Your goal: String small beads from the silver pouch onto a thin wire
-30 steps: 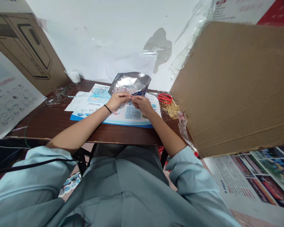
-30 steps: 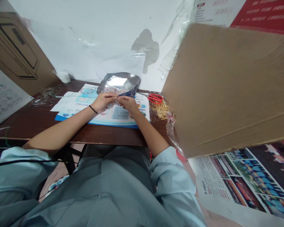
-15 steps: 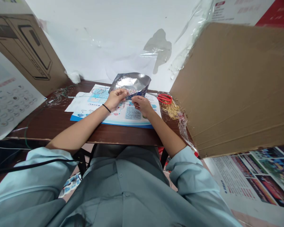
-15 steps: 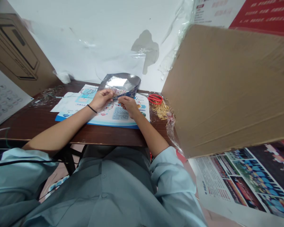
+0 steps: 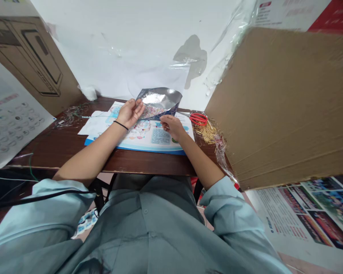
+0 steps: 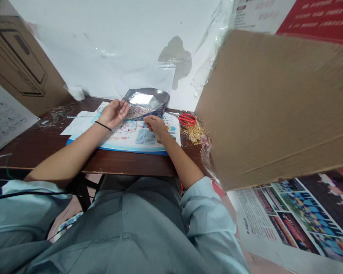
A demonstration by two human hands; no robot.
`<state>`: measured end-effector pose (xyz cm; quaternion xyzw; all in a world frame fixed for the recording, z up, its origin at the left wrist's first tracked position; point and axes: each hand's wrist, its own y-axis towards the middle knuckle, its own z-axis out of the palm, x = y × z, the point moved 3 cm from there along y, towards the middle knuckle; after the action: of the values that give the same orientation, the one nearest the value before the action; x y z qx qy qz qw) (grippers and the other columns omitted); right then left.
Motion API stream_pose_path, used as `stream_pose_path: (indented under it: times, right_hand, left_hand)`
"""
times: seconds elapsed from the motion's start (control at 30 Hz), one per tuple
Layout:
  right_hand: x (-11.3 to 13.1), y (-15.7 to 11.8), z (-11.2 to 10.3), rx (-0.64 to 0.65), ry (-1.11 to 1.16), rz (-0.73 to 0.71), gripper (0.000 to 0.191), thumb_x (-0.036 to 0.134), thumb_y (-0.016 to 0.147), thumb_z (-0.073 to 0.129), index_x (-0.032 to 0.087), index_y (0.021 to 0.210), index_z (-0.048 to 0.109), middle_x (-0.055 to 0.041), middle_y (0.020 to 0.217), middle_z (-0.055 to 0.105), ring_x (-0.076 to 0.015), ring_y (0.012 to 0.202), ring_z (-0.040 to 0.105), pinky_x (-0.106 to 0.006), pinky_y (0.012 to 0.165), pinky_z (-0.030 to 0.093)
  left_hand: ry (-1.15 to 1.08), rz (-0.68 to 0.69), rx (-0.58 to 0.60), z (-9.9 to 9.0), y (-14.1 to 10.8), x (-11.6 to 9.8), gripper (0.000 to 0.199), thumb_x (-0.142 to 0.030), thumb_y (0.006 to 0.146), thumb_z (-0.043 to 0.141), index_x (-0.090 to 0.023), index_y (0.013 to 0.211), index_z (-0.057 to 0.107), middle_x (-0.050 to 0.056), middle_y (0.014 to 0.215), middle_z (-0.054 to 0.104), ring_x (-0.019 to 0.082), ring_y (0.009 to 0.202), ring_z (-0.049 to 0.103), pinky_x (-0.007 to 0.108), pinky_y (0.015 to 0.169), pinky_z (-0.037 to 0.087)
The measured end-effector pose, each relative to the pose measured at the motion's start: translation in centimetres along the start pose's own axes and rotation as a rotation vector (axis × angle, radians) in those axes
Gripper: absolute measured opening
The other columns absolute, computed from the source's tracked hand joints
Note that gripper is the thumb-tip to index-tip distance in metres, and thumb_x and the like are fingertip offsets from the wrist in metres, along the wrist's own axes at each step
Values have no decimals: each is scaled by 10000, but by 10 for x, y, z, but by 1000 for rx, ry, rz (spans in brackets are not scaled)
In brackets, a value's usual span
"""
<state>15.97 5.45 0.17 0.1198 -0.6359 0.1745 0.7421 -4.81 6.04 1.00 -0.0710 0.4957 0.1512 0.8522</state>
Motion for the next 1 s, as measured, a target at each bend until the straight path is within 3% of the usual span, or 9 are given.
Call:
stream_pose_path:
  times: [0.13,0.23,0.3,0.43,0.53,0.77,1.0]
  right_hand:
    - [0,1,-2,-6,-1,-1,167,256,813,722,211,723,589,43,662,593,-65,557,445,-226,538,370]
    - [-1,2,-3,-3,4,-19,189,277,799,745,214,716,586,47,666,592,-66,552,446,-234,548,376]
    - [-3,4,-3,-2,5,-25,192,285,794,752,216,720,589,45,669,594,-67,549,448,-236,547,378]
    - [-2,5,-3,-6,5,-39,177,267,791,740,214,712,591,42,646,577,-65,543,440,-225,528,363]
    - [0,4,-4,-16,-26,-46,145,254,798,712,212,714,601,43,632,567,-64,546,436,-211,517,350]
    - [-6,8,-5,-91,-92,-130,67,229,784,702,212,820,647,37,739,669,-77,659,564,-195,606,447]
    - [-5,10,-14,-316,-147,-128,118,107,846,559,197,840,634,15,815,694,-90,717,597,-189,600,450]
  left_hand:
    - [7,1,23,-5,6,-2,206,-229,904,714,-222,793,541,-33,587,571,70,605,608,157,652,554]
    - [73,-60,64,0,1,1,216,-151,881,658,-206,731,511,-53,537,483,47,448,428,149,449,407]
    - [221,-78,106,7,-8,3,201,-113,838,652,-195,703,527,-48,550,495,47,422,356,172,411,325]
    - [611,-32,302,26,-28,7,110,-119,764,734,-168,693,666,9,666,647,77,530,485,203,515,381]
    - [737,-20,459,32,-35,12,79,-152,708,806,-161,688,730,29,656,673,107,582,539,217,554,395]
    - [565,30,295,26,-29,10,75,-204,787,744,-171,720,748,9,600,571,85,487,419,253,522,357]
    - [488,112,357,28,-29,9,92,-251,806,760,-162,831,756,-27,559,478,60,455,318,231,462,247]
